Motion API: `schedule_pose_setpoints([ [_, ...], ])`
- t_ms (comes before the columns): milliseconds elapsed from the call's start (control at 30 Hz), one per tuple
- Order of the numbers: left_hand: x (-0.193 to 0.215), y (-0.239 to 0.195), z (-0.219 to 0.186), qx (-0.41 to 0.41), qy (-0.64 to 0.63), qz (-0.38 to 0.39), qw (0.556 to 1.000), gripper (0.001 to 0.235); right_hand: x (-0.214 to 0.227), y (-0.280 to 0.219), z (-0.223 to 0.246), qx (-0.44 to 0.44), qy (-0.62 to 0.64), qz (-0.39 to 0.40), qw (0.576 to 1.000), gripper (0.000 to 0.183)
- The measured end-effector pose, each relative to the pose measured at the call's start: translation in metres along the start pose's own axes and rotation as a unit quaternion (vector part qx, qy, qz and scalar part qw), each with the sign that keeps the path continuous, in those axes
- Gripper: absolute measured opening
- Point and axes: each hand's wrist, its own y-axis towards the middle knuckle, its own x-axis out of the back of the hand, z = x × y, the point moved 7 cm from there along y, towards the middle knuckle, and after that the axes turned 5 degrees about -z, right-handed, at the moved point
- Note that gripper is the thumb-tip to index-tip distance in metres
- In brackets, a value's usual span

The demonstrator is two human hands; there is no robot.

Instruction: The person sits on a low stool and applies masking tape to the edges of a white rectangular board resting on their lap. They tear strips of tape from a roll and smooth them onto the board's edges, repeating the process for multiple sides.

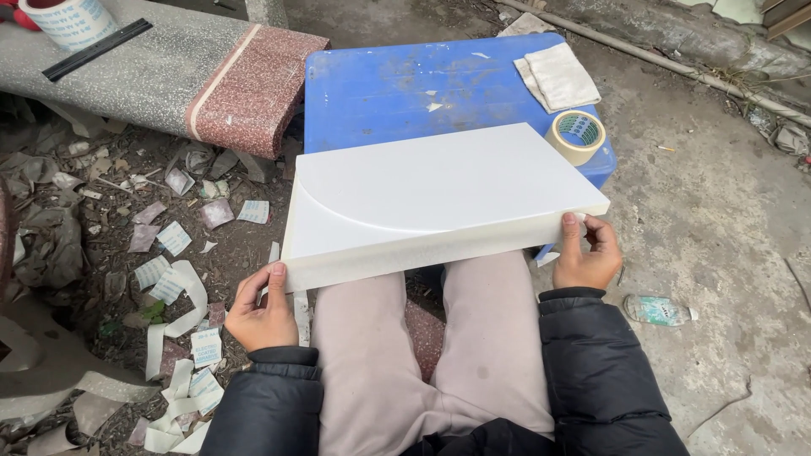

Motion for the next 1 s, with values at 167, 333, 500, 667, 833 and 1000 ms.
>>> schedule_pose_setpoints([
  [167, 0.000, 0.001, 0.006, -0.005, 0.004, 0.001, 1.000, 0.014, 0.000, -0.001, 0.002, 0.007, -0.002, 0.003, 1.000, 0.026],
  [333, -0.001, 0.002, 0.004, -0.002, 0.003, 0.002, 1.000, 0.015, 0.000, -0.001, 0.006, 0.011, 0.003, 0.002, 1.000, 0.023],
  [500, -0.001, 0.001, 0.001, -0.010, 0.008, -0.002, 1.000, 0.014, -0.001, 0.000, 0.015, 0.021, -0.005, -0.002, 1.000, 0.021],
  [667, 0.000, 0.002, 0.004, -0.014, 0.009, -0.002, 1.000, 0.014, 0.000, 0.000, 0.018, 0.022, -0.005, 0.000, 1.000, 0.021],
  [833, -0.001, 0.002, 0.003, -0.015, 0.010, -0.003, 1.000, 0.014, -0.001, 0.000, 0.013, 0.026, -0.012, -0.003, 1.000, 0.021],
  [1000, 0.000, 0.002, 0.007, -0.016, 0.005, -0.001, 1.000, 0.014, -0.001, 0.000, 0.013, 0.021, -0.006, 0.001, 1.000, 0.021],
])
